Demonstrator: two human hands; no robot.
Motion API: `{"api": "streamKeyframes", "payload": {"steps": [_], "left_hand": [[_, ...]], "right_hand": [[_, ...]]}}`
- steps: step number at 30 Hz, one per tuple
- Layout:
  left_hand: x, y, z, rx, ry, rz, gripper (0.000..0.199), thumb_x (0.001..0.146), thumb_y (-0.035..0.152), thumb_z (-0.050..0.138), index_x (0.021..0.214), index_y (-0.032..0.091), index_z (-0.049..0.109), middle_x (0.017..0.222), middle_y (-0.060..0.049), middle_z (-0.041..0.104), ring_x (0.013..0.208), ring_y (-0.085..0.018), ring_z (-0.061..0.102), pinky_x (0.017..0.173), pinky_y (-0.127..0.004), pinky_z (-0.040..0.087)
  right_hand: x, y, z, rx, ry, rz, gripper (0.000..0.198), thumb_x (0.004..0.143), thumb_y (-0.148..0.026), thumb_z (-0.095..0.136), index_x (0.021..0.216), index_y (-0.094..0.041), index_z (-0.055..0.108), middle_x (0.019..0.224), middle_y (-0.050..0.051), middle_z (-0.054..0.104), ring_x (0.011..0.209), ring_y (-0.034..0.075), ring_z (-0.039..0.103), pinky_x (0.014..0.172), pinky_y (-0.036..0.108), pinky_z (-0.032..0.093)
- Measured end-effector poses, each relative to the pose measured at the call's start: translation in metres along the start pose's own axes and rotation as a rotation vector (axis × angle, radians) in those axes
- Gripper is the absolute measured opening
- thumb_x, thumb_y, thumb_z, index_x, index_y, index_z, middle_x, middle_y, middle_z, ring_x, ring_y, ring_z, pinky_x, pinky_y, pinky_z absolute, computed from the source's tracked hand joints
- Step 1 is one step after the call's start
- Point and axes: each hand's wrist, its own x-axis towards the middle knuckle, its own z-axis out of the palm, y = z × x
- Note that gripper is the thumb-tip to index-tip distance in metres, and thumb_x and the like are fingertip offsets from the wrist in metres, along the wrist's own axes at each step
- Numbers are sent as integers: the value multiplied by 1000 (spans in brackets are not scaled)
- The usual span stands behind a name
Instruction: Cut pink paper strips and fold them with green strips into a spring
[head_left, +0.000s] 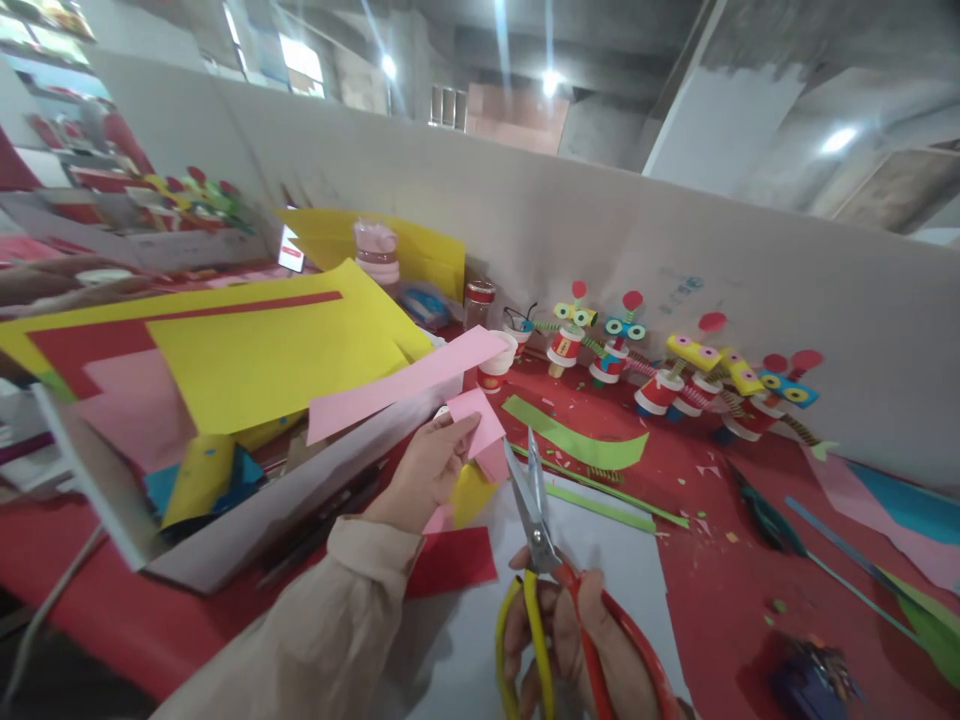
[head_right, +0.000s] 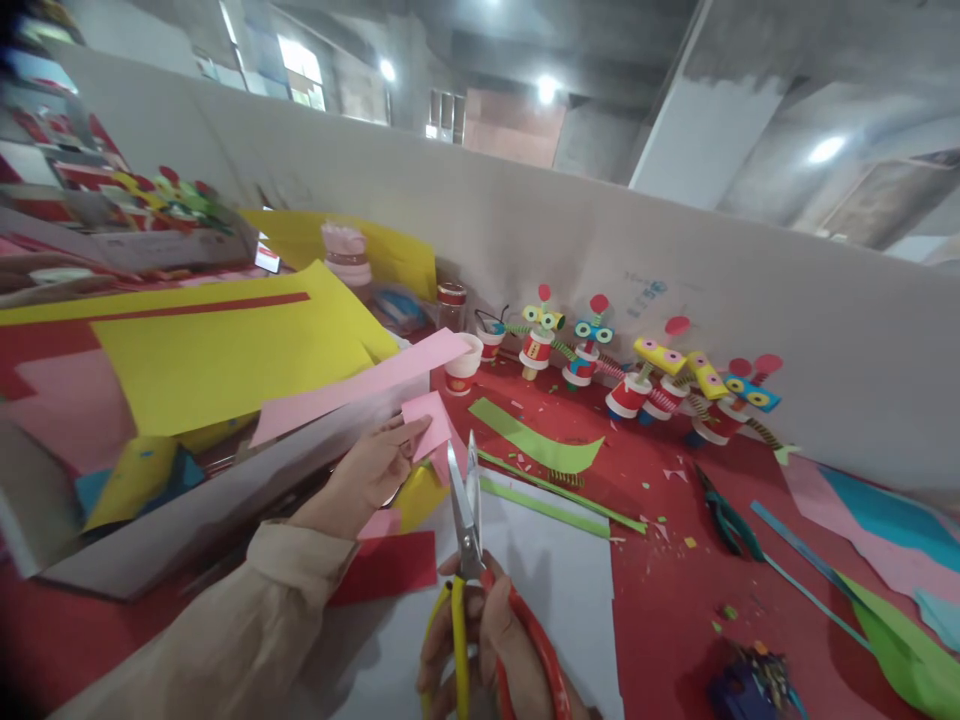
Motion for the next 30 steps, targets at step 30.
{"api": "streamKeyframes", "payload": {"steps": [30], "left_hand": [[1, 1, -1, -18, -34, 18, 17, 58, 5, 74, 66, 12, 61, 48, 4, 58, 42, -5, 49, 47, -17, 41]], "right_hand": [[6, -6, 2, -17, -2, 59, 69, 70, -75, 43, 111, -20, 45, 72, 4, 61, 57, 16, 59, 51, 31, 48]]}}
